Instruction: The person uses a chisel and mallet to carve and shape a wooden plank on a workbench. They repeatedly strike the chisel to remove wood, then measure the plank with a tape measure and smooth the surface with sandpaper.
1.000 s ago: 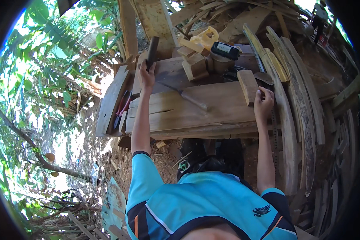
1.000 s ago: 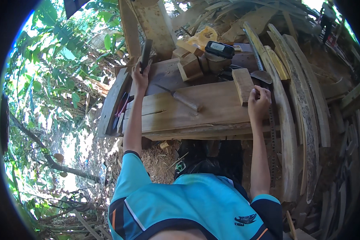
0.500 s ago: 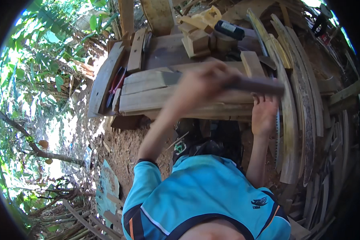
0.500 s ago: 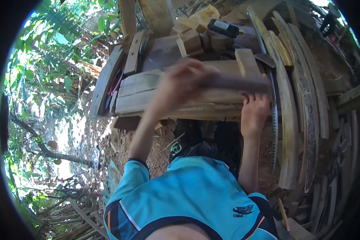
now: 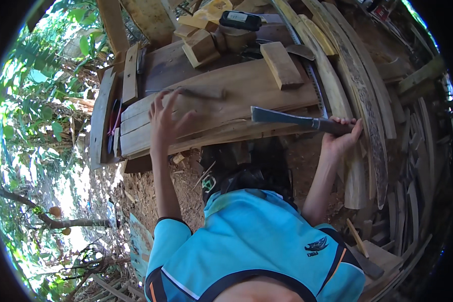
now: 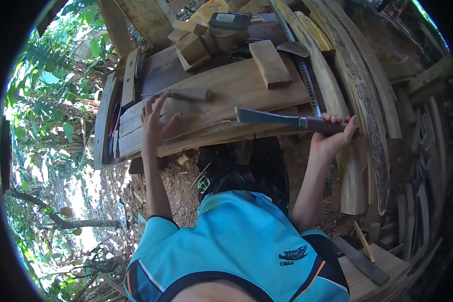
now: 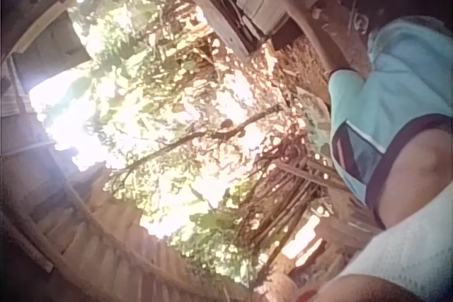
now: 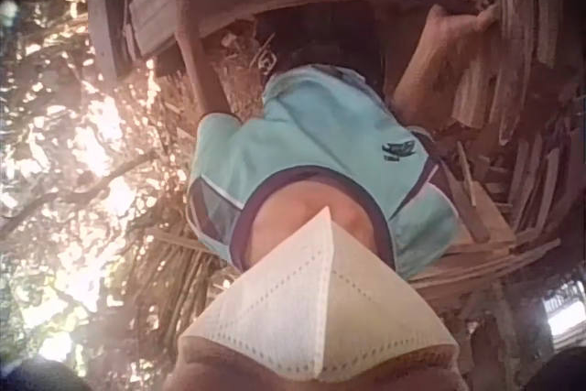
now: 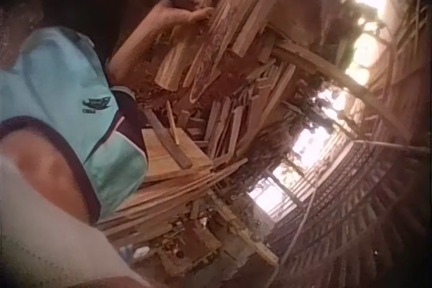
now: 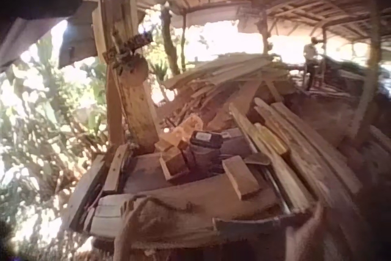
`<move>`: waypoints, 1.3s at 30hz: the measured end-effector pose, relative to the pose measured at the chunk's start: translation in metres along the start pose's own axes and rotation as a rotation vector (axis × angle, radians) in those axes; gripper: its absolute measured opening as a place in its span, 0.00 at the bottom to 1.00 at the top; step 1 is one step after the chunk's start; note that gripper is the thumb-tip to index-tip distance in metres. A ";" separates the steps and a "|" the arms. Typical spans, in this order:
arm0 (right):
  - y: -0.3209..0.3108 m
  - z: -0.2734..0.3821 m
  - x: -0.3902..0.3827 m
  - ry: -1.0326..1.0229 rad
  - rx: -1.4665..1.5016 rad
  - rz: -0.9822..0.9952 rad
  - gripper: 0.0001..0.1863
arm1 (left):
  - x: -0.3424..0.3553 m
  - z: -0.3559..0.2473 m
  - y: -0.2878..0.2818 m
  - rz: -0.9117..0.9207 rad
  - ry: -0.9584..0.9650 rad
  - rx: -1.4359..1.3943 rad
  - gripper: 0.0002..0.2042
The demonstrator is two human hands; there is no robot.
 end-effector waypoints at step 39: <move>0.066 0.006 0.058 -0.048 -0.036 0.121 0.14 | 0.008 0.026 -0.064 0.055 0.520 0.207 0.07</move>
Point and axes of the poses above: each hand's wrist, its own x-axis towards the middle knuckle, its own y-axis out of the palm, z = x × y, the point moved 2 cm from there along x, towards the middle knuckle, and after that the axes turned 5 degrees about x, right-handed, at the moved point
